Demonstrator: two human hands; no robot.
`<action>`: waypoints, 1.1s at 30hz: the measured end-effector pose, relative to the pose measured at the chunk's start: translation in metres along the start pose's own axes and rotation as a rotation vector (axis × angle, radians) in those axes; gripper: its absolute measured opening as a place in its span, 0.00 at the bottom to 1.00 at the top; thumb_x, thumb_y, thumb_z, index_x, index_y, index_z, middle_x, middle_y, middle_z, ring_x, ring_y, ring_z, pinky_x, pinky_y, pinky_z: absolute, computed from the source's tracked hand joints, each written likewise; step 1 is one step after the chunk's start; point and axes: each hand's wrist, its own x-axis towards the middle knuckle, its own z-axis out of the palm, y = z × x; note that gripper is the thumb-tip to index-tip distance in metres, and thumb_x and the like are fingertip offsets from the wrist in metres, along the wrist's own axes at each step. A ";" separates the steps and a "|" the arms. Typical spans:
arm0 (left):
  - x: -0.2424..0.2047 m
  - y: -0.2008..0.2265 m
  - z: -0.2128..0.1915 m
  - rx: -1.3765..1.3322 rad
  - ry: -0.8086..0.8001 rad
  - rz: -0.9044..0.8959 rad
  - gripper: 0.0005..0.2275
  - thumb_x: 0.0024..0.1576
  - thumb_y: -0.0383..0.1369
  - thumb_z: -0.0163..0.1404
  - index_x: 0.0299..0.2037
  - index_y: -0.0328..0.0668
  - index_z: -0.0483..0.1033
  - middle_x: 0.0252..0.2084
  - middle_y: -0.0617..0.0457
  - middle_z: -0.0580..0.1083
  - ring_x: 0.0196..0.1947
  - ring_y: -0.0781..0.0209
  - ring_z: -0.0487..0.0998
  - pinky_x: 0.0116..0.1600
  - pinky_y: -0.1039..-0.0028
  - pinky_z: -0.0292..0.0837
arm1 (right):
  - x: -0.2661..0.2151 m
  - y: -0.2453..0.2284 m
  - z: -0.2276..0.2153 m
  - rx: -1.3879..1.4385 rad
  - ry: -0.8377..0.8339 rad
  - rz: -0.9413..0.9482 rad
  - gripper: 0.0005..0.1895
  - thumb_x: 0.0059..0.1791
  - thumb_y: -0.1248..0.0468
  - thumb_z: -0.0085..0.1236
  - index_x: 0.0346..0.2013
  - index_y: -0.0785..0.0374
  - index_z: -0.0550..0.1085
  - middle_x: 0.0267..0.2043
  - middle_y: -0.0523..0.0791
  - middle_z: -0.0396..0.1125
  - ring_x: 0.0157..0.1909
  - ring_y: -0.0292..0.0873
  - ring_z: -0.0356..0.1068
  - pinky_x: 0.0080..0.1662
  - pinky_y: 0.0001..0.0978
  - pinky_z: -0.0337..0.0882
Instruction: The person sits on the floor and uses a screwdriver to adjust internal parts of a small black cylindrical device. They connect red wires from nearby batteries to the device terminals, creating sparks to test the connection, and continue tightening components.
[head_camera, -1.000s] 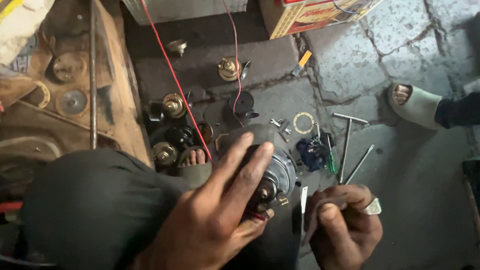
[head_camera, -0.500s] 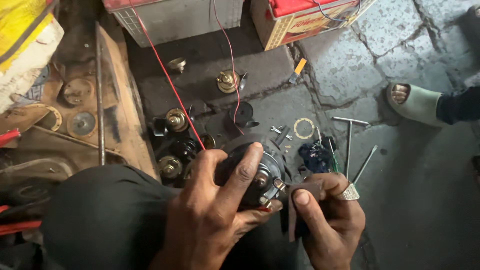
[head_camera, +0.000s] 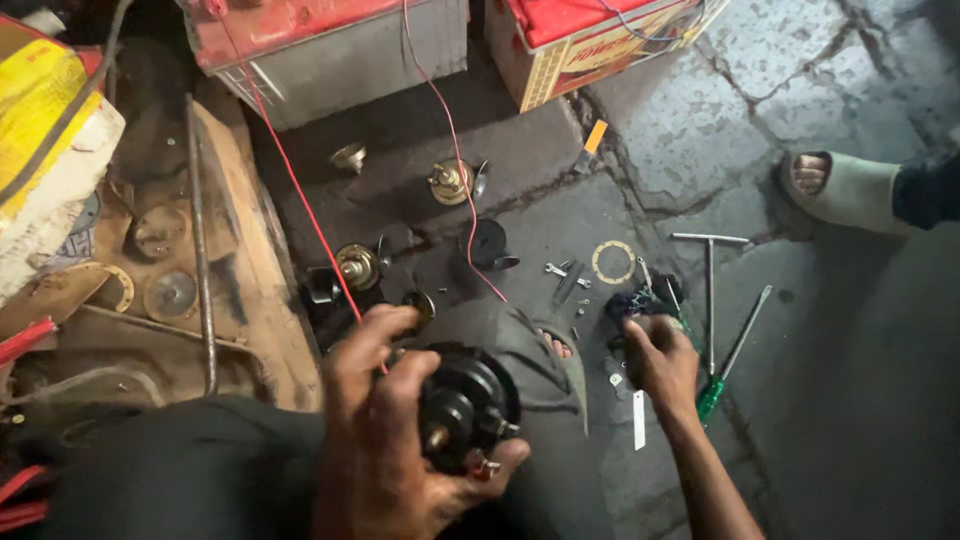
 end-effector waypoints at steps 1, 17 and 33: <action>0.001 -0.009 0.005 -0.106 -0.023 0.029 0.36 0.49 0.47 0.70 0.57 0.33 0.61 0.60 0.35 0.68 0.63 0.37 0.73 0.68 0.53 0.71 | 0.015 0.028 -0.007 -0.082 0.049 -0.042 0.16 0.50 0.56 0.65 0.41 0.67 0.78 0.34 0.44 0.73 0.34 0.35 0.68 0.38 0.29 0.69; -0.012 -0.042 0.031 0.072 -0.147 -0.006 0.09 0.63 0.29 0.48 0.52 0.42 0.72 0.60 0.42 0.73 0.63 0.46 0.75 0.68 0.58 0.72 | 0.063 -0.044 0.123 -0.799 -0.773 -0.578 0.13 0.48 0.64 0.52 0.45 0.61 0.76 0.54 0.51 0.69 0.57 0.55 0.69 0.56 0.43 0.70; 0.018 -0.005 0.011 0.050 -0.058 -0.084 0.08 0.63 0.30 0.48 0.50 0.42 0.74 0.58 0.43 0.76 0.60 0.43 0.79 0.61 0.58 0.73 | 0.025 -0.074 0.094 0.525 -0.722 0.048 0.24 0.48 0.74 0.55 0.59 0.63 0.73 0.48 0.45 0.68 0.44 0.37 0.69 0.46 0.28 0.71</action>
